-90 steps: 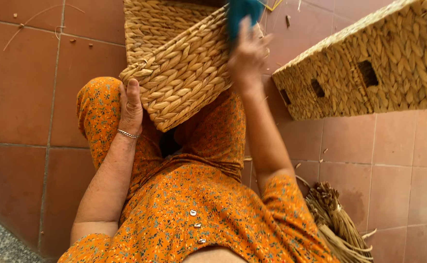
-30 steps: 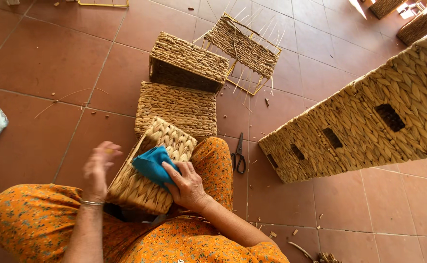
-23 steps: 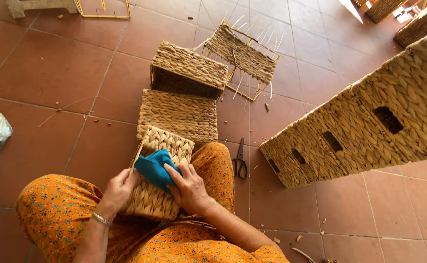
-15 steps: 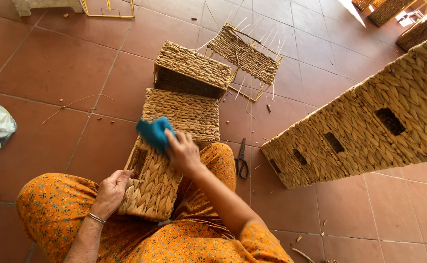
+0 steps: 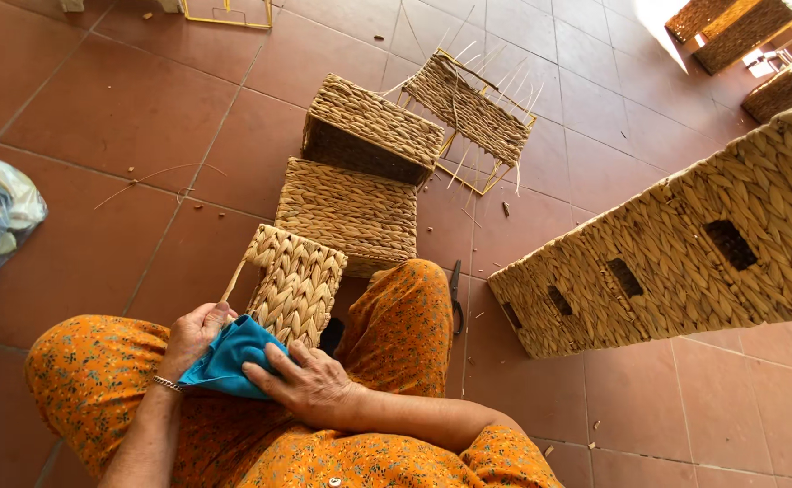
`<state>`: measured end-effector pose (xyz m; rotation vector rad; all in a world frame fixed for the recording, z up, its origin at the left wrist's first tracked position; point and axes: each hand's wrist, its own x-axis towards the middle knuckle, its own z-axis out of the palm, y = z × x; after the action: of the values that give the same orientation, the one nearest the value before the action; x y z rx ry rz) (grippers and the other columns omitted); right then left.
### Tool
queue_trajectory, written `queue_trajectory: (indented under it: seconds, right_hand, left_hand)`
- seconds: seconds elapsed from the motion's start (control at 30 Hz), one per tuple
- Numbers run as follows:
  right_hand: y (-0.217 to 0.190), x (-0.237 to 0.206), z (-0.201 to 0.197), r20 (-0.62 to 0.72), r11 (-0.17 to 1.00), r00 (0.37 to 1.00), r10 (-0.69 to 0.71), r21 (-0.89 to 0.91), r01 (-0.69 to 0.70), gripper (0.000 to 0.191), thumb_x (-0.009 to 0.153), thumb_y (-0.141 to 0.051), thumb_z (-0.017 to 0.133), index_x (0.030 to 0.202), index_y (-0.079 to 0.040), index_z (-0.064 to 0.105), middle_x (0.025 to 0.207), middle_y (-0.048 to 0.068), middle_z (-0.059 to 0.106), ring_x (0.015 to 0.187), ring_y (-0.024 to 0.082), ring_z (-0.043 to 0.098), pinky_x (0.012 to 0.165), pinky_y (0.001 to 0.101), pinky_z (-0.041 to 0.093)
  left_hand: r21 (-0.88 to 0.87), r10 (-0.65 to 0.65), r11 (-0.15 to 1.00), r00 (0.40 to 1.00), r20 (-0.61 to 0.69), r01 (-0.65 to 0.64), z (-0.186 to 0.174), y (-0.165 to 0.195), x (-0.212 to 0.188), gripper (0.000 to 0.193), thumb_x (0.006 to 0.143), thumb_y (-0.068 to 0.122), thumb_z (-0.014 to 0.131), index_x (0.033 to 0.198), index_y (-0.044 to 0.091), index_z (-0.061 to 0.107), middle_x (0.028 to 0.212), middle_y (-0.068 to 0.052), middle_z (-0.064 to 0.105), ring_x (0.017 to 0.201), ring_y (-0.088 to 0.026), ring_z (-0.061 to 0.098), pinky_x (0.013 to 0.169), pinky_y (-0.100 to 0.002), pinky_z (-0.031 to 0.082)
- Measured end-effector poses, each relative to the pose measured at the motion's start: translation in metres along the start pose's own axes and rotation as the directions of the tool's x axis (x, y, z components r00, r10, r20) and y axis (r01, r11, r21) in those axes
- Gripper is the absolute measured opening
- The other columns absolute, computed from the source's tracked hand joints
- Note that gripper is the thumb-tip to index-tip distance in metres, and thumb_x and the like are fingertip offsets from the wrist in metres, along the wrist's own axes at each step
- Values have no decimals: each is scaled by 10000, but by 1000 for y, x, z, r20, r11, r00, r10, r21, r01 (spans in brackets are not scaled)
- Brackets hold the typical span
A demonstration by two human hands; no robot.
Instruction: The person sits on the floor and wipes woven water-hyacinth storage baskets one at a time with a blue cloth, turning each basket to clean its sides. They briefly pick up scissors and trim stray fibers, then resume wiping more baskets.
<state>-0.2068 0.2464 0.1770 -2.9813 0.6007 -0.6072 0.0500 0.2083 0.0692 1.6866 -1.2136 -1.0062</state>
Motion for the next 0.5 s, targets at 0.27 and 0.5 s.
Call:
queue_trajectory:
  seconds: [0.27,0.5]
  right_hand:
    - [116,59,29,-100,925,930,354,-108,-364,633,864,-28,691,1467,-136,528,1216,137,625,1037,306,607,763,418,565]
    - [149,60,46,-219,894,883,415,-80,-440,628,884,-96,706,1474,-126,493,1195,153,587,1083,383,576,840,478,553]
  left_hand:
    - [50,9,999,999,-37,-8,-3,12,-7,290,1056,236,543,1082,30,746,747,-130,678,722,-137,606,656,-325,514]
    - [-27,105,994,993,-48,-106,1,15,-12,330,1071,273,540,1032,16,744,682,-11,645,677,-84,556,624,-284,478]
